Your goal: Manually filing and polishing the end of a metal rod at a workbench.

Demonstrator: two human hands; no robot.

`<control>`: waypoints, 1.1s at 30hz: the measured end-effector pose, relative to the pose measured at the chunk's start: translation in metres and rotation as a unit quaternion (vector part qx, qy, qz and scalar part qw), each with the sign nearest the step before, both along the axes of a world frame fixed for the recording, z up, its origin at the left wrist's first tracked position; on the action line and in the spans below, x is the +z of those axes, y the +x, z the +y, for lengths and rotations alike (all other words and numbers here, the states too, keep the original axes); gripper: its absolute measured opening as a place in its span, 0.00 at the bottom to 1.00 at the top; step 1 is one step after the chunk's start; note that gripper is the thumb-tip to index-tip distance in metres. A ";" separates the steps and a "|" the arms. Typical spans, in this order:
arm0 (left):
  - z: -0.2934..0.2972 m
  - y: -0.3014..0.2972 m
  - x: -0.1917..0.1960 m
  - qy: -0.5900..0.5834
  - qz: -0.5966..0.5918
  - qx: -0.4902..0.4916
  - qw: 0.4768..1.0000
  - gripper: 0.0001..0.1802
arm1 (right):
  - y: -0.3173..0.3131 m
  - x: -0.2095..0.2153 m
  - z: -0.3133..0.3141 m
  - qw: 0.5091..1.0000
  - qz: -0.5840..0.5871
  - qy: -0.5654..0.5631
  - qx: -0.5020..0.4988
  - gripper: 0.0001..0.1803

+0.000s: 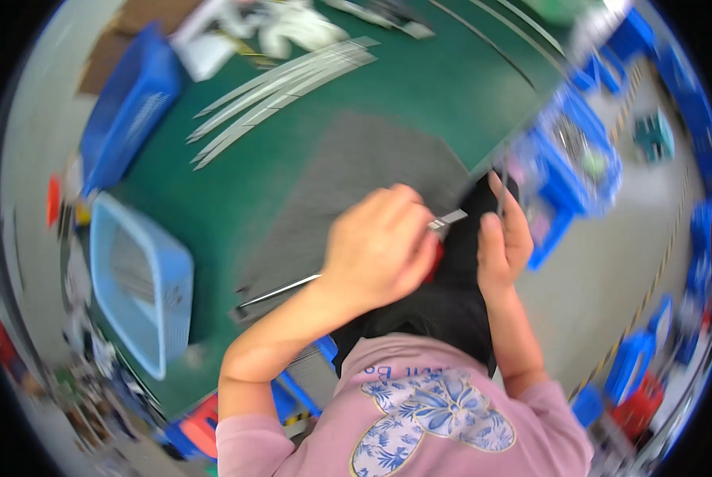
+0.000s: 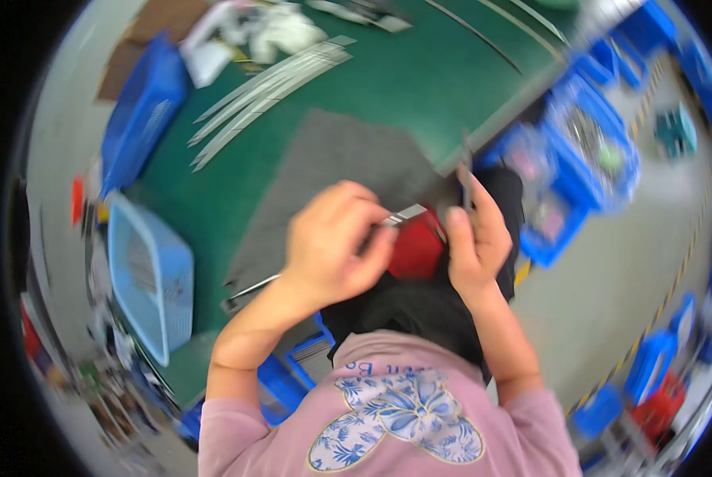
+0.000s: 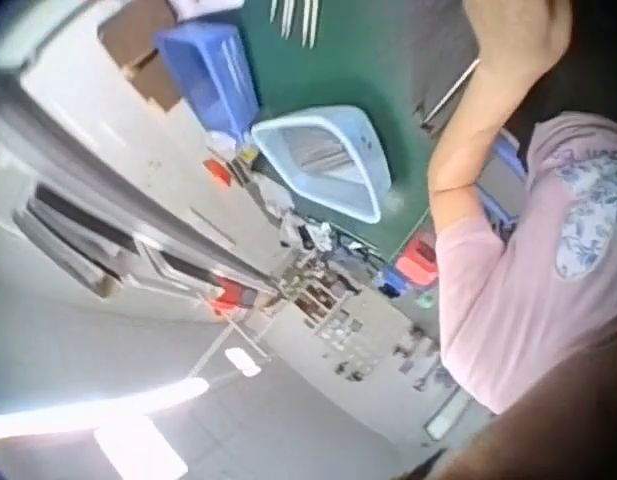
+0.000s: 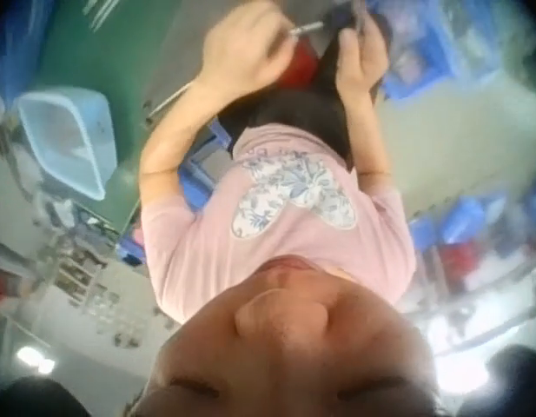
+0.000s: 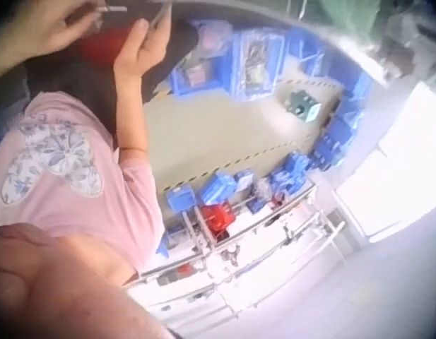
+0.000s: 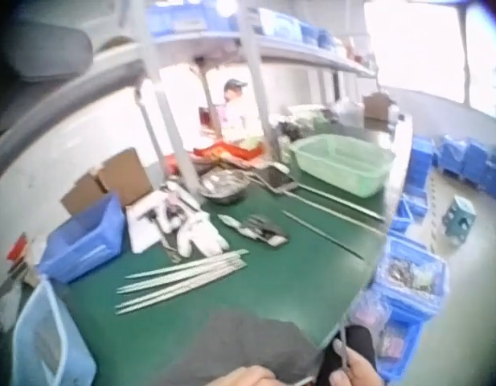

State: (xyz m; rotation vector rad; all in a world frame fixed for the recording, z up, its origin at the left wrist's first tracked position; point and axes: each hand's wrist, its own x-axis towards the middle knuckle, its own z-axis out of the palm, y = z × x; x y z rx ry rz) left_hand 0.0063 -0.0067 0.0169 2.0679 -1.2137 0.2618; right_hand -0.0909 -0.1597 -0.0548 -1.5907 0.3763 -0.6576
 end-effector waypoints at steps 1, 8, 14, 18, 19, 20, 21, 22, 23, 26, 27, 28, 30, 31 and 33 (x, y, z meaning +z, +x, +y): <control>0.003 0.001 -0.002 0.002 0.014 0.020 1.000 0.09 | 0.013 0.002 0.003 1.000 0.016 0.010 0.010 0.24; -0.008 0.024 -0.042 -0.036 0.103 0.053 0.993 0.10 | 0.026 -0.002 0.000 1.000 0.013 0.009 -0.027 0.11; -0.025 0.027 -0.054 -0.013 0.054 0.058 0.997 0.13 | 0.038 0.021 -0.015 0.919 0.042 -0.358 0.156 0.17; -0.037 0.035 -0.056 -0.020 0.009 0.085 0.996 0.12 | 0.070 0.012 -0.064 0.895 0.008 -0.373 0.244 0.17; -0.037 0.032 -0.050 -0.015 0.010 0.070 0.997 0.14 | 0.073 0.016 -0.064 0.894 0.026 -0.375 0.245 0.18; -0.038 0.031 -0.047 -0.010 0.011 0.051 0.999 0.15 | 0.076 0.025 -0.064 0.899 0.085 -0.343 0.259 0.20; -0.039 0.033 -0.050 -0.015 0.012 0.062 0.998 0.15 | 0.081 0.028 -0.067 0.895 0.083 -0.347 0.269 0.20; -0.041 0.035 -0.055 -0.039 -0.013 0.053 0.998 0.15 | 0.086 0.029 -0.075 0.892 0.126 -0.321 0.291 0.20; -0.044 0.036 -0.060 -0.063 -0.038 0.042 0.996 0.15 | 0.090 0.032 -0.080 0.887 0.170 -0.295 0.311 0.19; -0.053 0.045 -0.073 -0.085 -0.083 0.037 0.992 0.15 | 0.087 0.065 -0.056 0.857 0.246 -0.298 0.341 0.18; -0.053 0.046 -0.073 -0.088 -0.083 0.039 0.992 0.15 | 0.085 0.070 -0.050 0.852 0.265 -0.286 0.348 0.17; -0.052 0.048 -0.074 -0.087 -0.088 0.032 0.992 0.15 | 0.089 0.067 -0.054 0.851 0.266 -0.289 0.349 0.17; -0.051 0.048 -0.072 -0.089 -0.093 0.026 0.991 0.15 | 0.102 0.051 -0.074 0.847 0.265 -0.248 0.389 0.17; -0.050 0.049 -0.072 -0.070 -0.091 0.028 0.993 0.15 | 0.108 0.042 -0.084 0.845 0.266 -0.251 0.389 0.17; -0.050 0.051 -0.071 -0.057 -0.088 0.031 0.994 0.16 | 0.116 0.032 -0.098 0.853 0.286 -0.175 0.399 0.15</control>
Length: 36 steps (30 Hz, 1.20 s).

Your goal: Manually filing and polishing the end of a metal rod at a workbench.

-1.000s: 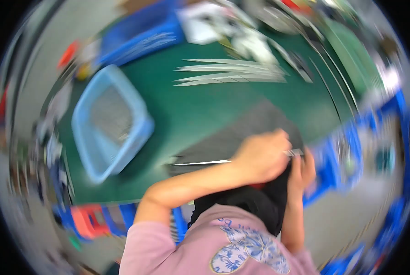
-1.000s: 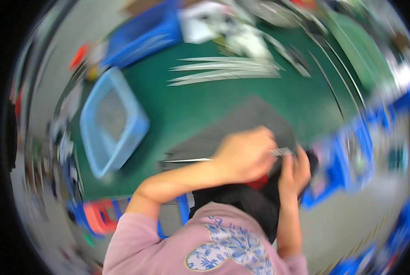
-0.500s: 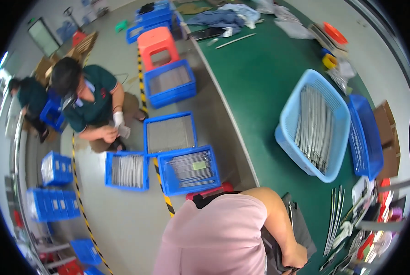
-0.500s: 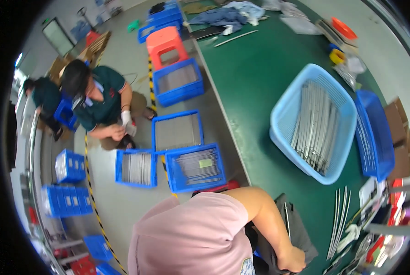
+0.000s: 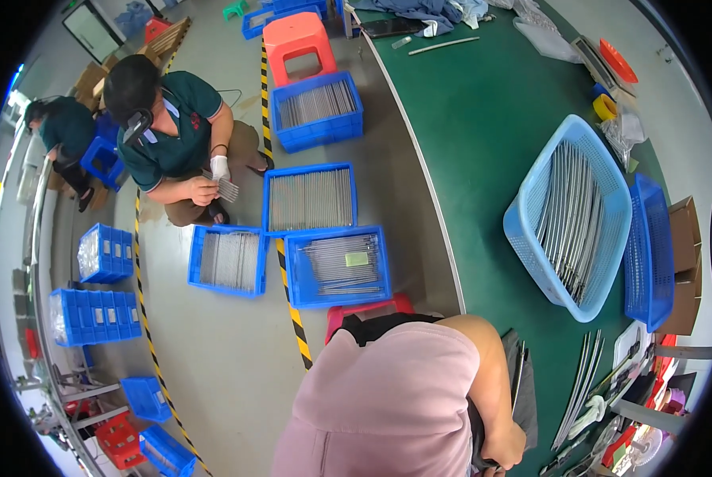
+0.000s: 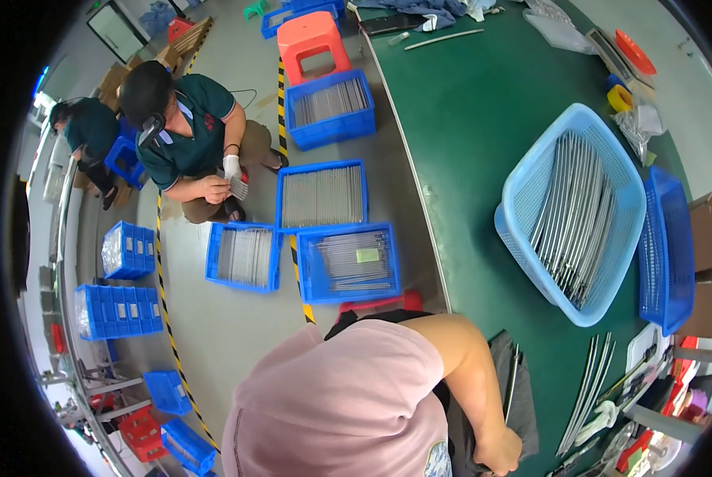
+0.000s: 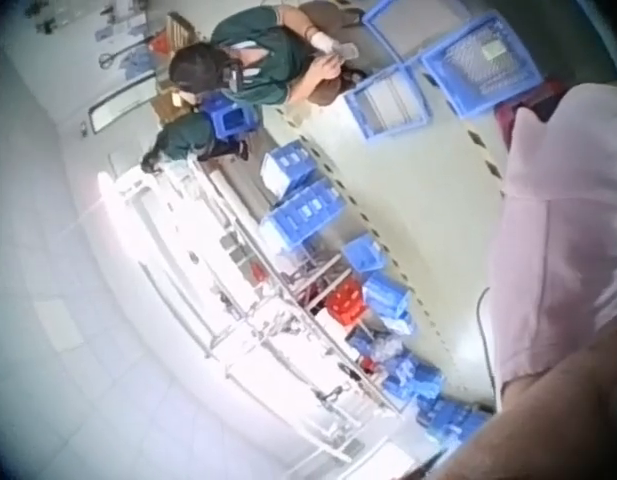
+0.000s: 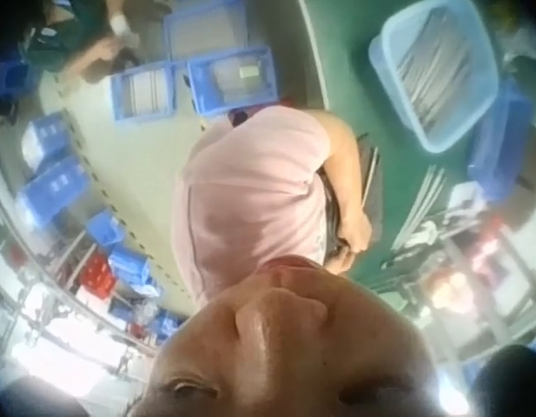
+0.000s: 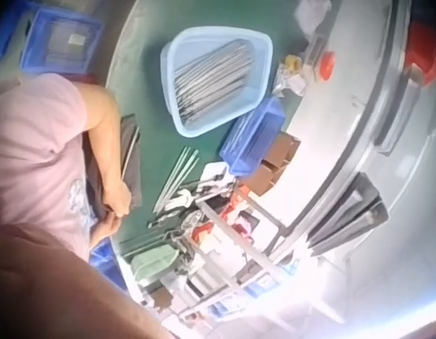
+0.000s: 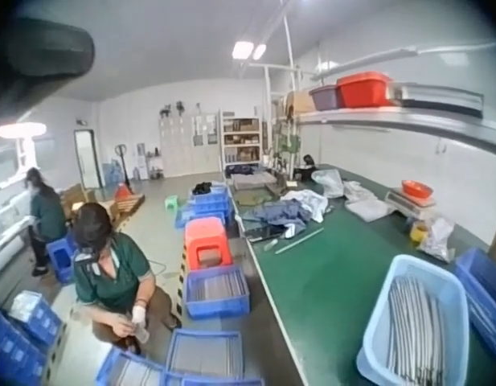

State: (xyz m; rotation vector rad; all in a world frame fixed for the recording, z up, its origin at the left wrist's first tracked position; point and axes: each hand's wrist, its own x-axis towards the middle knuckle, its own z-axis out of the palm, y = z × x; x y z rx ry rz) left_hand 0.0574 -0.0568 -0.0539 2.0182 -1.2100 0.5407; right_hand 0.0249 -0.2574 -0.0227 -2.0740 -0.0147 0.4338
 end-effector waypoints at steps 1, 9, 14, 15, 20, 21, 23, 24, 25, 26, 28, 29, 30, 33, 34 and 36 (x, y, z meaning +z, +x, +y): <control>0.000 0.004 0.001 0.036 0.005 0.002 0.999 0.14 | 0.001 -0.001 -0.004 1.000 0.000 -0.004 -0.001 0.15; 0.028 -0.026 0.025 0.058 0.095 -0.032 0.993 0.11 | -0.047 0.008 0.035 0.983 -0.061 0.119 -0.122 0.08; 0.056 -0.032 0.021 0.016 0.147 -0.040 0.988 0.08 | -0.057 0.006 0.057 0.973 -0.136 0.080 -0.167 0.06; 0.058 -0.030 0.025 0.030 0.143 -0.045 0.988 0.07 | -0.059 0.006 0.061 0.973 -0.161 0.070 -0.150 0.08; 0.059 -0.009 0.072 -0.004 0.045 -0.050 0.998 0.07 | -0.064 0.001 0.050 0.956 -0.092 0.160 -0.229 0.08; 0.058 -0.007 0.087 -0.005 0.035 -0.055 0.998 0.07 | -0.065 0.000 0.050 0.950 -0.092 0.162 -0.252 0.08; 0.062 -0.005 0.115 -0.041 0.025 -0.064 0.997 0.08 | -0.067 -0.005 0.051 0.948 -0.120 0.160 -0.247 0.09; 0.066 -0.007 0.125 -0.089 0.063 -0.063 0.992 0.09 | -0.067 -0.008 0.052 0.952 -0.125 0.131 -0.248 0.08; 0.073 -0.009 0.135 -0.107 0.106 -0.055 0.987 0.10 | -0.065 -0.008 0.060 0.948 -0.164 0.138 -0.236 0.08; 0.077 -0.008 0.139 -0.135 0.107 -0.059 0.983 0.11 | -0.064 -0.007 0.068 0.942 -0.204 0.141 -0.225 0.08; 0.084 -0.013 0.148 -0.134 0.147 -0.044 0.979 0.10 | -0.064 -0.019 0.066 0.950 -0.218 0.051 -0.216 0.08; 0.083 -0.014 0.152 -0.126 0.150 -0.045 0.980 0.10 | -0.065 -0.020 0.065 0.951 -0.213 0.041 -0.220 0.08; 0.085 -0.015 0.154 -0.117 0.152 -0.037 0.981 0.10 | -0.065 -0.014 0.070 0.950 -0.195 0.044 -0.238 0.08; 0.084 -0.017 0.157 -0.117 0.150 -0.040 0.981 0.10 | -0.068 -0.010 0.071 0.950 -0.185 0.046 -0.246 0.08; 0.085 -0.018 0.159 -0.115 0.152 -0.041 0.981 0.10 | -0.068 -0.009 0.071 0.950 -0.190 0.043 -0.246 0.08; 0.087 -0.018 0.162 -0.095 0.144 -0.044 0.984 0.10 | -0.067 -0.010 0.072 0.950 -0.192 0.040 -0.245 0.08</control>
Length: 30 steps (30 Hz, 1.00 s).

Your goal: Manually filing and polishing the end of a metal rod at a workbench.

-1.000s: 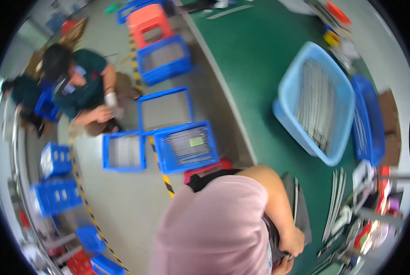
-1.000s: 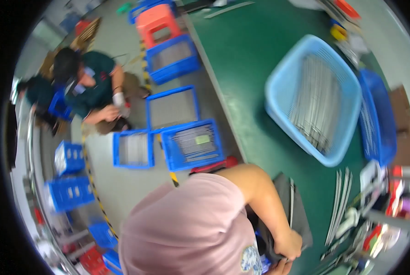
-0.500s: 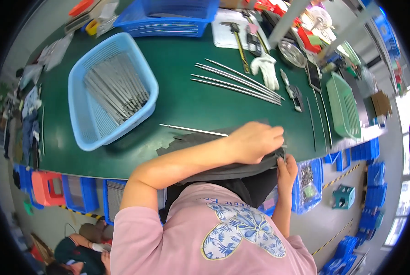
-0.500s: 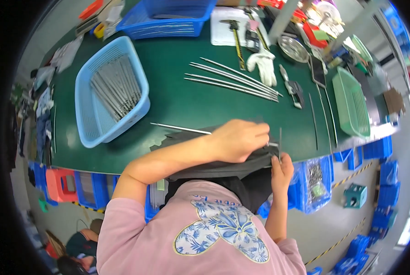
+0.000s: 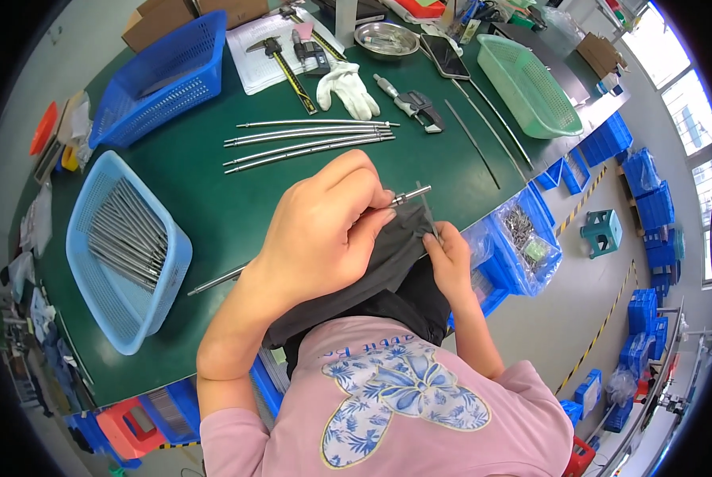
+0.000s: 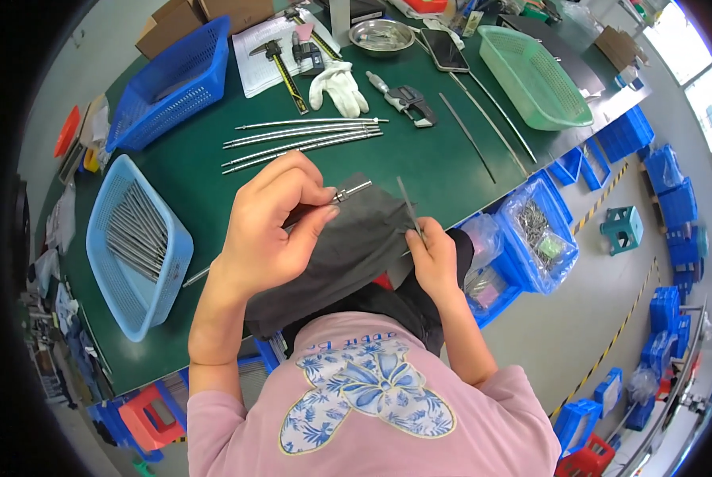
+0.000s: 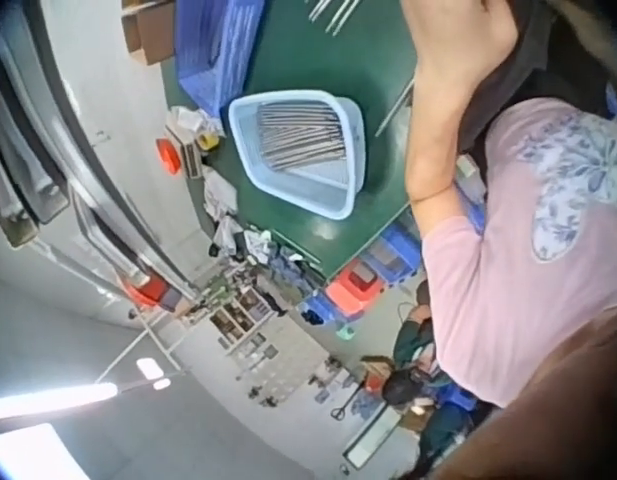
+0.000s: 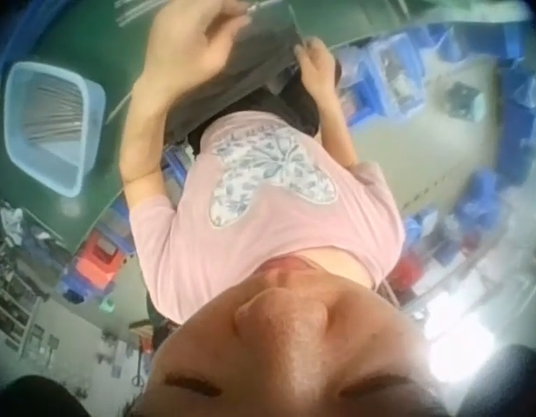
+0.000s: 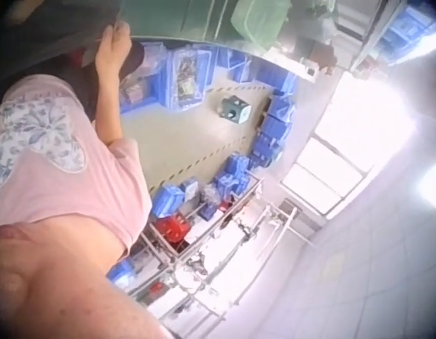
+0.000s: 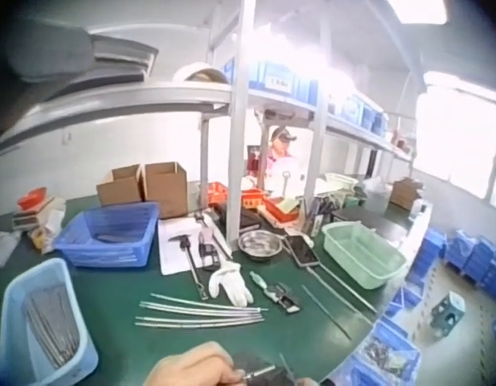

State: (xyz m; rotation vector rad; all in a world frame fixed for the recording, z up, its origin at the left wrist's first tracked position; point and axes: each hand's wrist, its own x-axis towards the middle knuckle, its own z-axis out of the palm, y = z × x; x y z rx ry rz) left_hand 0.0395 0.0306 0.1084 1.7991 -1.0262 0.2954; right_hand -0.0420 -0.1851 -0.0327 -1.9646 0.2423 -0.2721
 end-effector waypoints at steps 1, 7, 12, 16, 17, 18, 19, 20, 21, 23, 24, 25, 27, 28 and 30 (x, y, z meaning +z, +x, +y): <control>0.001 0.000 -0.001 0.001 0.002 0.000 1.000 0.10 | 0.001 -0.002 0.000 1.000 -0.006 0.002 0.001 0.08; 0.004 0.004 -0.002 0.007 0.015 0.000 1.000 0.10 | 0.005 -0.011 0.002 1.000 -0.015 0.008 0.000 0.09; 0.016 0.011 0.010 -0.103 0.063 0.002 0.993 0.08 | 0.003 -0.003 0.005 0.998 -0.046 -0.035 0.006 0.09; 0.031 0.018 0.010 -0.389 0.233 -0.095 0.886 0.04 | 0.001 -0.009 -0.002 0.999 -0.032 -0.027 0.000 0.09; 0.039 0.023 0.006 -0.415 0.233 -0.141 0.868 0.04 | 0.001 -0.009 -0.002 0.999 -0.034 -0.018 0.000 0.08; 0.039 0.025 0.004 -0.454 0.271 -0.159 0.834 0.05 | -0.001 -0.011 -0.004 0.999 -0.033 -0.013 -0.005 0.08; 0.039 0.025 0.002 -0.481 0.286 -0.172 0.811 0.06 | -0.001 -0.015 -0.006 0.999 -0.030 -0.018 -0.013 0.08; 0.040 0.024 0.000 -0.509 0.300 -0.185 0.785 0.06 | -0.001 -0.015 -0.006 0.999 -0.030 -0.032 -0.012 0.08; 0.040 0.024 -0.001 -0.526 0.318 -0.194 0.765 0.09 | -0.002 -0.011 -0.005 1.000 -0.022 -0.012 -0.017 0.08; 0.039 0.021 0.000 -0.547 0.331 -0.194 0.744 0.09 | -0.002 -0.009 -0.002 1.000 -0.014 0.006 -0.016 0.08; 0.040 0.021 0.000 -0.565 0.348 -0.199 0.721 0.10 | -0.002 -0.010 -0.001 0.999 -0.026 0.015 -0.019 0.08; 0.041 0.020 0.001 -0.570 0.353 -0.194 0.716 0.11 | -0.003 -0.010 -0.001 0.999 -0.037 0.024 -0.023 0.08; 0.043 0.021 0.001 -0.584 0.354 -0.179 0.709 0.11 | -0.003 -0.011 -0.003 1.000 -0.024 0.011 -0.017 0.08; 0.045 0.025 0.000 -0.595 0.356 -0.164 0.702 0.10 | -0.002 -0.012 -0.003 1.000 -0.011 -0.001 -0.013 0.08; 0.054 0.036 -0.005 -0.621 0.345 -0.175 0.682 0.10 | 0.002 -0.008 0.000 0.999 -0.006 -0.035 -0.014 0.08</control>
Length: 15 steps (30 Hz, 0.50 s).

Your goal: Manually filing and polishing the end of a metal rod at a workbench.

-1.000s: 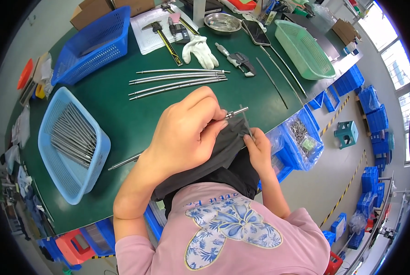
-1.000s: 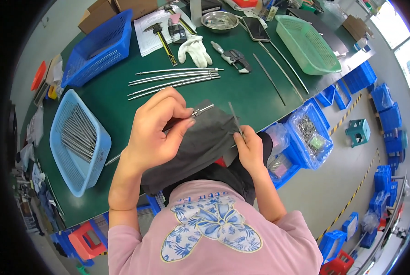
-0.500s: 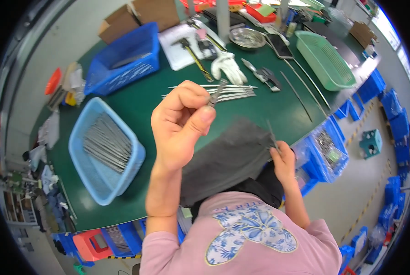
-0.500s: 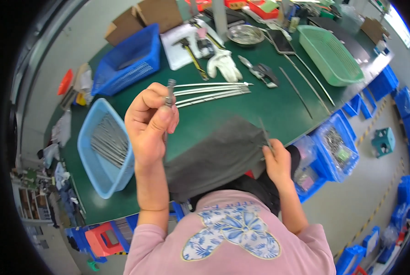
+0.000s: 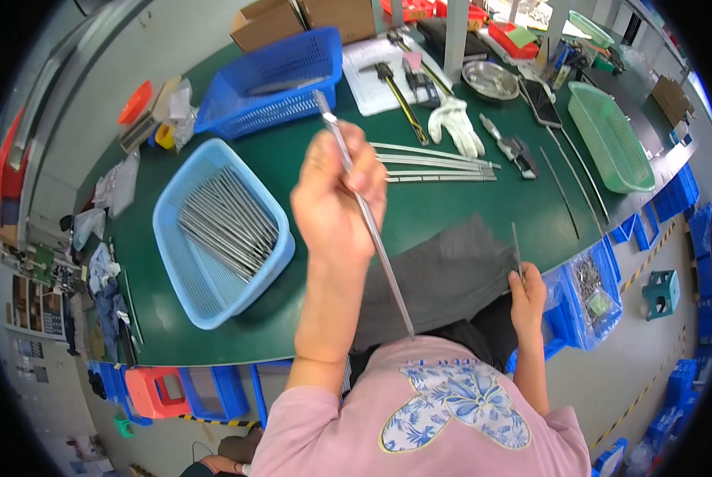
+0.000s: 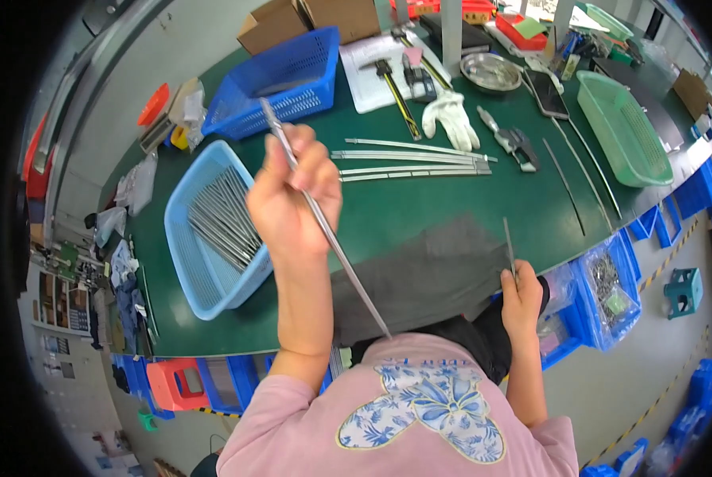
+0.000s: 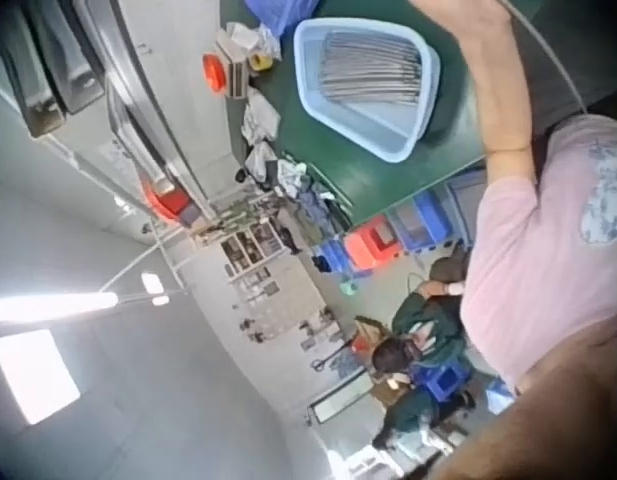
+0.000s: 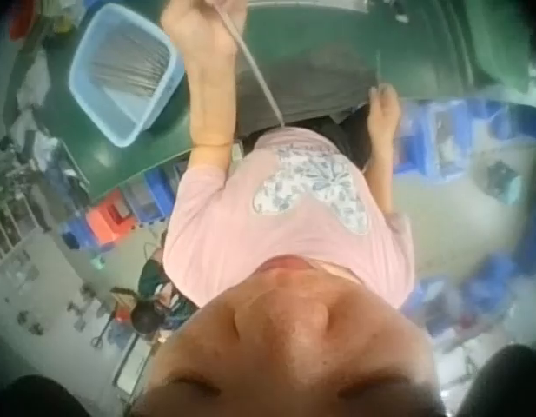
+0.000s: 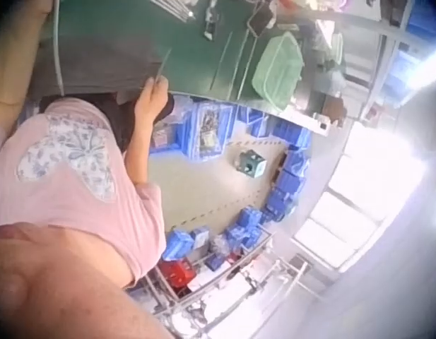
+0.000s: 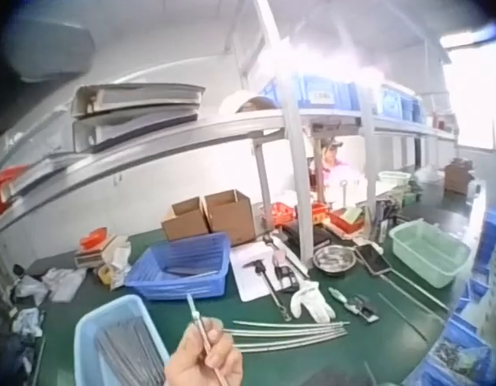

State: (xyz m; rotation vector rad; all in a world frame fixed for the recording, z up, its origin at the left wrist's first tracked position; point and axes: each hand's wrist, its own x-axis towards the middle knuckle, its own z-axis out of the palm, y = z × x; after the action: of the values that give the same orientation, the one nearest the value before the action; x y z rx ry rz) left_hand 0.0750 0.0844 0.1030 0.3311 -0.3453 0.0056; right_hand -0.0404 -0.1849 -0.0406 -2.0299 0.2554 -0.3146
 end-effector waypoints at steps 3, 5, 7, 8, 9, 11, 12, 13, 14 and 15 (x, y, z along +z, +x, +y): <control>0.024 0.004 0.016 -0.114 0.036 0.026 0.993 0.10 | -0.002 0.008 0.000 0.999 -0.033 -0.040 0.001 0.08; 0.048 0.010 0.017 -0.152 0.025 0.055 0.987 0.10 | -0.002 0.010 0.001 1.000 -0.016 0.016 0.003 0.08; 0.071 0.018 0.012 -0.152 0.038 0.090 0.984 0.11 | 0.001 0.009 0.000 0.997 -0.012 0.073 0.004 0.08; 0.078 0.020 0.010 -0.162 0.046 0.099 0.981 0.11 | 0.002 0.008 -0.002 0.999 -0.009 0.046 0.003 0.08; 0.084 0.021 0.008 -0.162 0.053 0.100 0.980 0.11 | 0.002 0.007 -0.003 1.000 -0.006 0.019 0.003 0.08; 0.092 0.023 0.007 -0.172 0.060 0.123 0.976 0.12 | 0.004 0.006 -0.004 0.999 -0.011 0.050 0.005 0.08; 0.093 0.022 0.007 -0.173 0.065 0.123 0.975 0.12 | 0.003 0.006 -0.005 0.996 -0.021 0.081 0.007 0.08; 0.093 0.021 0.008 -0.165 0.068 0.144 0.973 0.12 | 0.002 0.005 -0.006 0.997 -0.017 0.079 0.006 0.08; 0.094 0.021 0.008 -0.157 0.071 0.165 0.971 0.12 | 0.001 0.004 -0.006 0.997 -0.018 0.081 0.004 0.08; 0.096 0.021 0.007 -0.153 0.073 0.172 0.970 0.11 | 0.000 0.003 -0.006 0.996 -0.019 0.084 0.001 0.08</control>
State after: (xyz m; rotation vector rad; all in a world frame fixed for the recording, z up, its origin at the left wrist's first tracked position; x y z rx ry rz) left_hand 0.0964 0.1805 0.1101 0.0813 -0.1337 0.3714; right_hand -0.0406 -0.1908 -0.0376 -1.8565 0.2469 -0.3190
